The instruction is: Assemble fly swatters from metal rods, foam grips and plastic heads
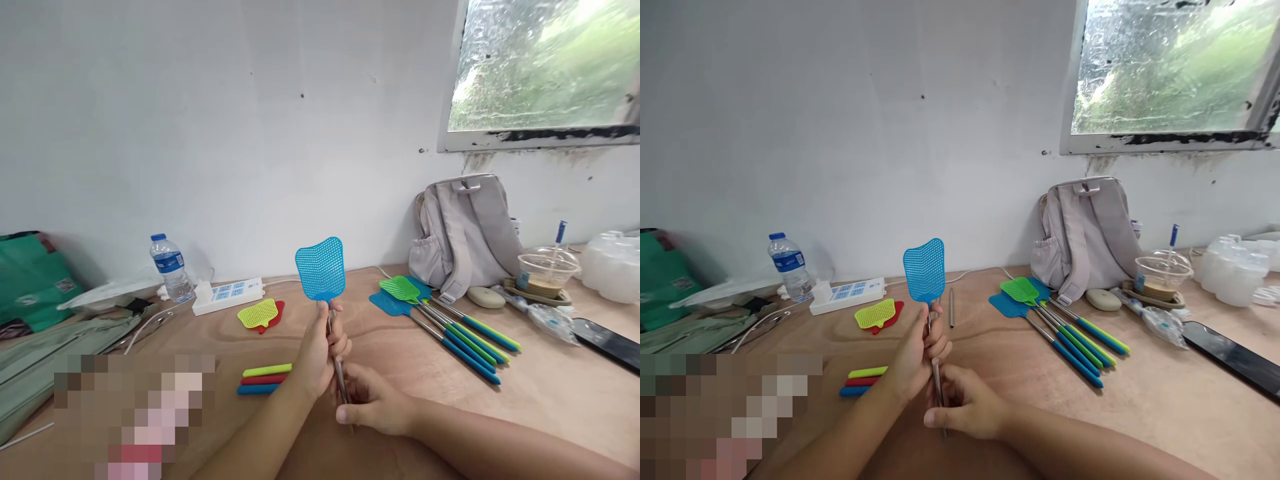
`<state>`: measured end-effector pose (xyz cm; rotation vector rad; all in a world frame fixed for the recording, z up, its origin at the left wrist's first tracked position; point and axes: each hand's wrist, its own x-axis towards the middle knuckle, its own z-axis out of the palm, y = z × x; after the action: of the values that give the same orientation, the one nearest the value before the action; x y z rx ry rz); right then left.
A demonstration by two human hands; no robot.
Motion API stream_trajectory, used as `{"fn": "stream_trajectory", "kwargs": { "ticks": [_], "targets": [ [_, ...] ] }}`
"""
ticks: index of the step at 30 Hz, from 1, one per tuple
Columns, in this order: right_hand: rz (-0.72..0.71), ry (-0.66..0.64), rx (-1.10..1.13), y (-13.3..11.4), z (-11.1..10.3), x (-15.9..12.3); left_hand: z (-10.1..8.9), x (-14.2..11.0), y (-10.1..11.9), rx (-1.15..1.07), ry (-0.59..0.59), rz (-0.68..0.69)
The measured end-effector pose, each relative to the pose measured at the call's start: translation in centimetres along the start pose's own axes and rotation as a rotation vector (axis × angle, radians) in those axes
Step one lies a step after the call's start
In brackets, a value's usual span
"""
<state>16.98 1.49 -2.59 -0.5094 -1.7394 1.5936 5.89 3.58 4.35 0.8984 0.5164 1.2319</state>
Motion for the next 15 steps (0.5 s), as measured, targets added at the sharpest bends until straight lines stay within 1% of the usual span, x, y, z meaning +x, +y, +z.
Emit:
{"fn": "stream_trajectory", "kwargs": {
  "ticks": [3, 5, 7, 9, 11, 13, 15],
  "targets": [
    [0.001, 0.057, -0.141, -0.3, -0.1, 0.0, -0.1, 0.2, 0.7, 0.075, 0.01, 0.033],
    [-0.042, 0.118, -0.262, -0.6, -0.4, 0.1, -0.3, 0.4, 1.7, 0.162, 0.022, 0.055],
    [-0.11, 0.165, -0.405, -0.7, -0.7, 0.2, -0.3, 0.5, 2.9, 0.18, 0.05, 0.105],
    [-0.175, 0.152, -0.55, -0.8, -1.2, 0.3, -0.3, 0.5, 3.9, 0.118, 0.064, 0.154],
    [-0.217, 0.095, -0.655, -0.6, -1.5, 0.4, -0.1, 0.4, 4.6, 0.065, 0.049, 0.168],
    [-0.227, 0.054, -0.709, -0.5, -1.8, 0.4, 0.1, 0.3, 5.1, 0.055, 0.04, 0.161],
    [-0.212, 0.028, -0.742, -0.4, -2.1, 0.4, 0.1, 0.3, 5.7, 0.06, 0.066, 0.181]
  ]
}}
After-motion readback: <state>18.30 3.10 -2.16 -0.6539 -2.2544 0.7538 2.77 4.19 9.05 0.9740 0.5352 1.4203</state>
